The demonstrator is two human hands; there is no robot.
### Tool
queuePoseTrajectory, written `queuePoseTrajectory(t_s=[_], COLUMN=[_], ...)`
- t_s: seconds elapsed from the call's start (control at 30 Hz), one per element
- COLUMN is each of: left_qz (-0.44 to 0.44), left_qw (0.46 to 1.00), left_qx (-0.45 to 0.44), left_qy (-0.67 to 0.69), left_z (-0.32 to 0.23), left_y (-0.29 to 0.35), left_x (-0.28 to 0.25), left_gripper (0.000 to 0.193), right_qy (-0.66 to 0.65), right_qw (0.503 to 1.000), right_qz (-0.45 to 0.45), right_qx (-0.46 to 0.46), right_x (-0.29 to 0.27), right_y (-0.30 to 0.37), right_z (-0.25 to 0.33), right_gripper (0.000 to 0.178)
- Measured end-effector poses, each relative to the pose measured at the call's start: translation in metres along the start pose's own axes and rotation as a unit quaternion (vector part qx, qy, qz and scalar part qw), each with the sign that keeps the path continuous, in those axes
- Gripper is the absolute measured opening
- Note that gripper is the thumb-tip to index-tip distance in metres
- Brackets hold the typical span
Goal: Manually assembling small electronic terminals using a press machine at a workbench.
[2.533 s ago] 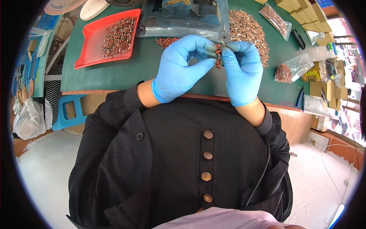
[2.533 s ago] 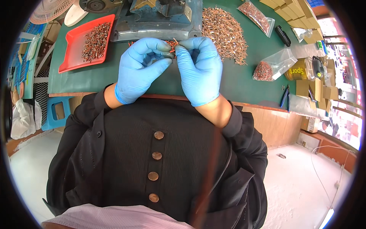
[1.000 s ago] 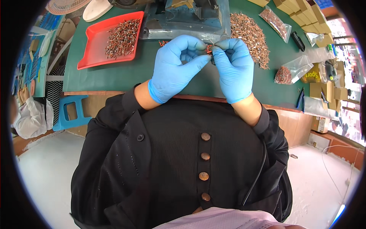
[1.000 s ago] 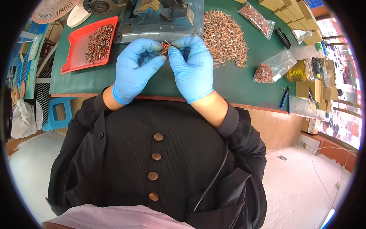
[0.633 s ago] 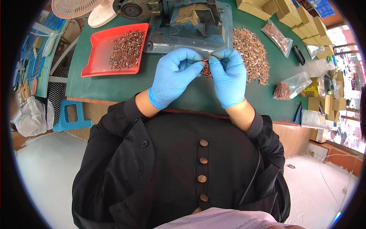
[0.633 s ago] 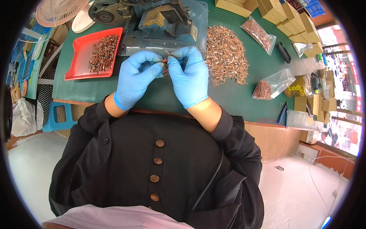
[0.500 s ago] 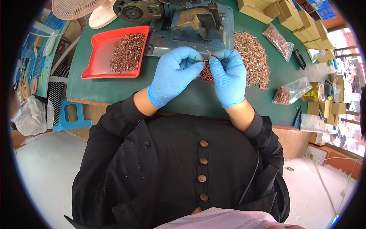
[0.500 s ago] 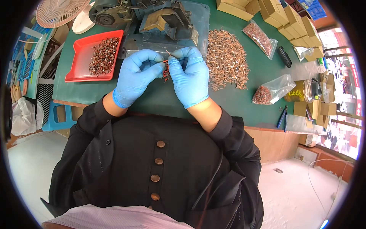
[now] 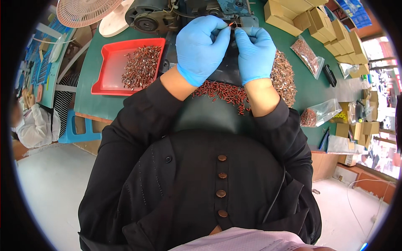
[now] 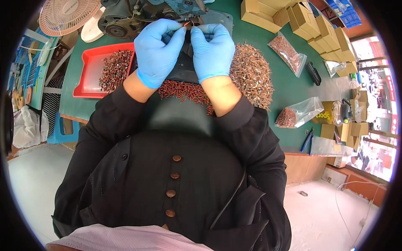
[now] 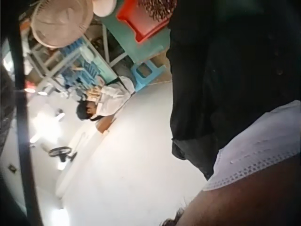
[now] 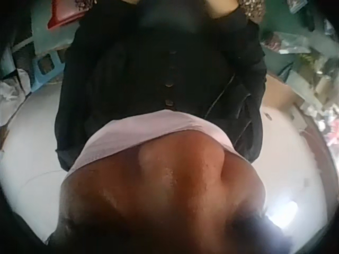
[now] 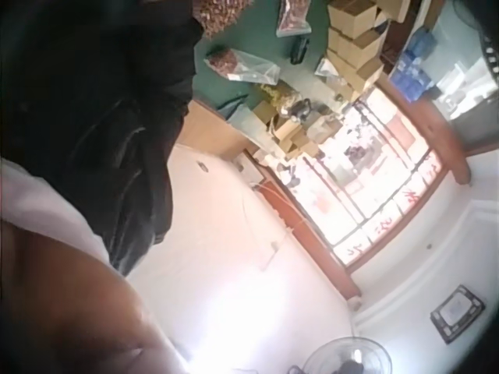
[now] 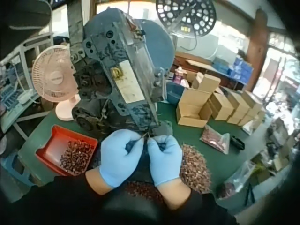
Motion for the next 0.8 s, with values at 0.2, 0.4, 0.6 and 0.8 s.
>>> queuePoseTrajectory(t_s=[0.2, 0.4, 0.6, 0.8], left_qz=[-0.043, -0.053, -0.056, -0.057], left_qw=[0.994, 0.990, 0.985, 0.980], left_qx=[0.084, 0.113, 0.137, 0.163], left_qy=[-0.046, -0.067, -0.089, -0.103], left_z=[0.008, 0.010, 0.012, 0.014], left_y=[-0.004, -0.008, -0.010, -0.014], left_x=[0.014, 0.024, 0.029, 0.033], left_gripper=[0.008, 0.009, 0.009, 0.009], right_qy=[-0.015, 0.011, -0.023, -0.025], right_qw=[0.999, 0.999, 0.999, 0.999], right_qz=[-0.027, -0.036, -0.021, -0.017], right_qx=[0.025, -0.002, 0.037, 0.036], right_x=[0.007, 0.009, 0.007, 0.006], right_y=[-0.007, -0.018, -0.024, -0.028], right_z=[0.006, 0.002, -0.005, -0.006], right_gripper=[0.018, 0.014, 0.019, 0.018])
Point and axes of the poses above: each hand's wrist, its own y-axis away from the middle knuckle, its own x-axis out of the palm, z = x × y, the point moved 2 cm from there along -y, towards the middle knuckle, and after that the axes turned 10 degrees about -z, right-handed, at the moved point
